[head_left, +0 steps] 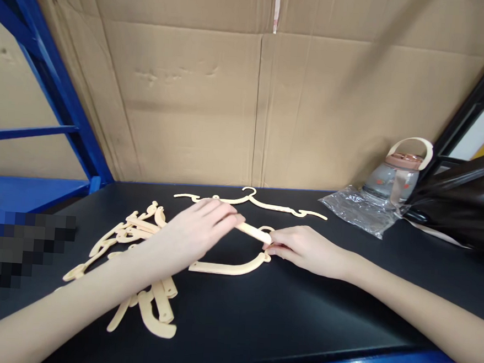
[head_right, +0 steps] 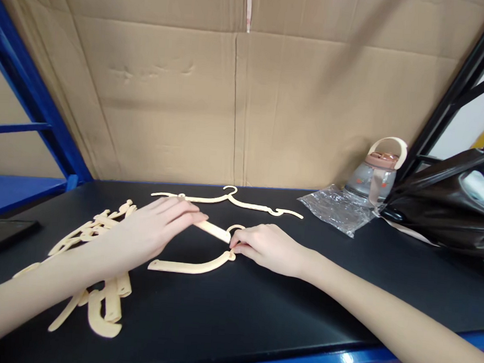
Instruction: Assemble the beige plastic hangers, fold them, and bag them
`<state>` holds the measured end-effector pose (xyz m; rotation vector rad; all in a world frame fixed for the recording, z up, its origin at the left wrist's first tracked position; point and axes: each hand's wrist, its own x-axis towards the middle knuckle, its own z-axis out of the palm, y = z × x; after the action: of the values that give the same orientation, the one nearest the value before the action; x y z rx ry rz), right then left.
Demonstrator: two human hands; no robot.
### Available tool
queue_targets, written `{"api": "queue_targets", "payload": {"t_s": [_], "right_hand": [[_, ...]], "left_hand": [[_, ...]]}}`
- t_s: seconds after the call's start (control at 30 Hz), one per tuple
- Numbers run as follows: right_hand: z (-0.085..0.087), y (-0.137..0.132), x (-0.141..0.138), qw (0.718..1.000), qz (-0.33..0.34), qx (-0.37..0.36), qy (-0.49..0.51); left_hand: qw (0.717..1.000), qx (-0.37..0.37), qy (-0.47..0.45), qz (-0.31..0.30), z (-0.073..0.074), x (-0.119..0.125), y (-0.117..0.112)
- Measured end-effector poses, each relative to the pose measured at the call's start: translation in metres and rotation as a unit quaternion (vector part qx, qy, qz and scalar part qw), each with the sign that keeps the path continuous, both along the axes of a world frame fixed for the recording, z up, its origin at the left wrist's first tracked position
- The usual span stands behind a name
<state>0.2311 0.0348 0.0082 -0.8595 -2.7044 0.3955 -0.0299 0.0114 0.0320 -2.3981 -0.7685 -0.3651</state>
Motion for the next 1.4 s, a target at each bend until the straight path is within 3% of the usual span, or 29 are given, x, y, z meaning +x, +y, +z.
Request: {"api": "queue_targets", "payload": {"t_s": [0.17, 0.27, 0.5, 0.8, 0.9, 1.07, 1.17, 1.4], "right_hand": [[-0.003, 0.0, -0.001, 1.0, -0.014, 0.005, 0.014], [-0.002, -0.004, -0.002, 0.998, -0.029, -0.003, 0.064], [0.005, -0.021, -0.006, 0.974, 0.01, -0.106, 0.199], [0.004, -0.038, -0.017, 0.924, 0.029, -0.279, 0.26], [0.006, -0.035, -0.015, 0.911, 0.014, -0.294, 0.29], [0.009, -0.016, -0.002, 0.926, -0.08, -0.145, 0.34], [0.01, -0.007, 0.004, 0.917, -0.119, -0.109, 0.364], [0.01, -0.009, 0.003, 0.905, -0.131, -0.085, 0.397]], "left_hand": [[0.983, 0.072, 0.04, -0.162, -0.005, 0.019, -0.022], [0.969, 0.093, 0.061, -0.219, -0.007, 0.025, -0.032], [0.96, 0.098, 0.045, -0.26, -0.011, 0.03, -0.035], [0.949, 0.121, 0.036, -0.288, -0.01, 0.035, -0.039], [0.951, 0.131, 0.019, -0.279, -0.009, 0.032, -0.039], [0.975, 0.117, -0.003, -0.19, -0.008, 0.022, -0.034], [0.986, 0.087, -0.024, -0.137, -0.012, 0.022, -0.027], [0.988, -0.121, -0.075, -0.052, -0.028, 0.024, -0.009]]}}
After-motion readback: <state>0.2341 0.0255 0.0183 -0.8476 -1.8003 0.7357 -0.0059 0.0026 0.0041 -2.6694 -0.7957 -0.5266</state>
